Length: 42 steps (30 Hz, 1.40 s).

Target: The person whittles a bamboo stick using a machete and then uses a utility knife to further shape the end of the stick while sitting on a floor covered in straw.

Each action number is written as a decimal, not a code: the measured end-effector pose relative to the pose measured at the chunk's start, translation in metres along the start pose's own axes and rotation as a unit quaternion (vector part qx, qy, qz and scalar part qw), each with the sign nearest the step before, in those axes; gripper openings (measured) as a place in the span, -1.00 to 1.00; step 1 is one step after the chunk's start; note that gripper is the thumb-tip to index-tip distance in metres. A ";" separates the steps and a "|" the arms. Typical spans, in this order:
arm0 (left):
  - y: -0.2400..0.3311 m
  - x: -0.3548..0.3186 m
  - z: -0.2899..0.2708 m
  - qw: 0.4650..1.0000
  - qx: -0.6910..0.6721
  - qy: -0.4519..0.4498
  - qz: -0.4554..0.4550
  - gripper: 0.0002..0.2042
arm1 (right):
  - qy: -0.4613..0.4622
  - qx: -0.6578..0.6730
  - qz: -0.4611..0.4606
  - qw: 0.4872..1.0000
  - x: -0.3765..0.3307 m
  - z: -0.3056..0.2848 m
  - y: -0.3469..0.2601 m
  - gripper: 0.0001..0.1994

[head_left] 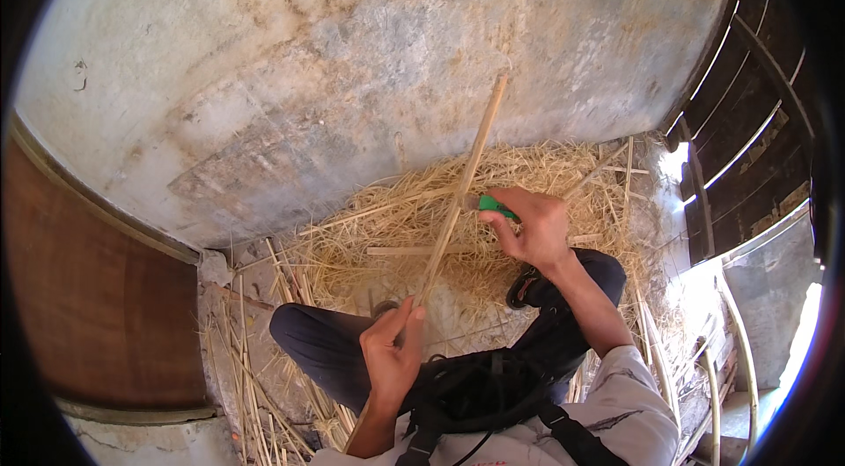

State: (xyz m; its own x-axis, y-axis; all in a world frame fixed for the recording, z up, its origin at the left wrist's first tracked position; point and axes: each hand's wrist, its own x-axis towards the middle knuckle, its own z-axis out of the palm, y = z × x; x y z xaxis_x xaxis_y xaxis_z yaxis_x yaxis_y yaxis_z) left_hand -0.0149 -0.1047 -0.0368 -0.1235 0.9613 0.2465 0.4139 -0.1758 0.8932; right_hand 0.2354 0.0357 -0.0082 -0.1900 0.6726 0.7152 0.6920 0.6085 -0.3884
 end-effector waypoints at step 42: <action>-0.013 -0.026 -0.018 0.997 -0.020 -0.060 -0.041 -0.79 | 0.061 0.011 0.115 0.991 0.026 -0.031 0.041 -0.78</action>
State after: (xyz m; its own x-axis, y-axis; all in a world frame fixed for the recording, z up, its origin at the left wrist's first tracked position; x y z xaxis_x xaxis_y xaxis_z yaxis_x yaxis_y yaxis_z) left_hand -0.0330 -0.1310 -0.0478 -0.0458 0.9909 0.1265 0.3710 -0.1007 0.9231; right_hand 0.2806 0.0653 0.0124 0.0575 0.7393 0.6709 0.6913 0.4553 -0.5610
